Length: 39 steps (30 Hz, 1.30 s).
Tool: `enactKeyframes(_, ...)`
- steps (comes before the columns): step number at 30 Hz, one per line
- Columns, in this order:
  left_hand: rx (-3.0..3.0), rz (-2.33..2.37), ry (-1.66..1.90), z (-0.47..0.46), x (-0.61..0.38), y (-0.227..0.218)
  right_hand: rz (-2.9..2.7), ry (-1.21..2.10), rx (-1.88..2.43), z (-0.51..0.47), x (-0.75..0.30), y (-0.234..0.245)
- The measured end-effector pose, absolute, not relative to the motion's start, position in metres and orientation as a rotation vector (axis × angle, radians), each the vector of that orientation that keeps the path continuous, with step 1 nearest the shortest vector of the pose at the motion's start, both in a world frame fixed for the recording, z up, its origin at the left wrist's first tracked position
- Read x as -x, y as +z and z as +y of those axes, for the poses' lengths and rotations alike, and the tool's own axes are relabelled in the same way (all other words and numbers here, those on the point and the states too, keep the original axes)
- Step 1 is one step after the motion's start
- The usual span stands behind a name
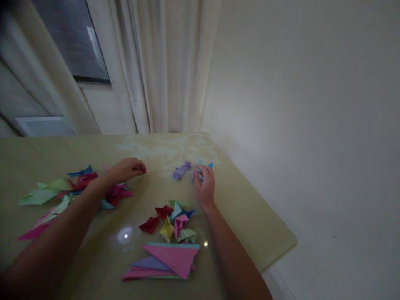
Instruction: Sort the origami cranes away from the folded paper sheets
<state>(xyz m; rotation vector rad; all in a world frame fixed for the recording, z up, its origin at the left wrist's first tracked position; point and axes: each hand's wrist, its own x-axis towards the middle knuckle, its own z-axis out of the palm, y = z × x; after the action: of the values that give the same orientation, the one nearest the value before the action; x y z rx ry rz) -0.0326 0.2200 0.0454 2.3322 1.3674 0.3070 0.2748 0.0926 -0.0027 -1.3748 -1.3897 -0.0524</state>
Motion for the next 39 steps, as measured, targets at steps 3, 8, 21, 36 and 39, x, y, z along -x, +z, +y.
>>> enactKeyframes(3, -2.297, 1.092, 0.337, 0.195, 0.003, 0.064, -1.419, -0.048, 1.366, 0.092, -0.273, -0.003)
enactKeyframes(8, -2.307, 0.823, 0.345, 0.177, -0.02, 0.07, -1.421, -0.023, 1.365, 0.091, -0.274, -0.004)
enactKeyframes(21, -2.342, 1.736, 0.345, 0.232, 0.054, 0.022, -1.472, -0.01, 1.343, 0.092, -0.268, -0.004)
enactKeyframes(36, -2.311, 0.536, 0.867, 0.148, -0.059, 0.073, -1.646, 0.24, 1.124, 0.076, -0.259, 0.004)
enactKeyframes(39, -2.344, 0.78, 0.872, 0.163, -0.043, 0.071, -1.495, 0.21, 1.187, 0.078, -0.265, 0.007)
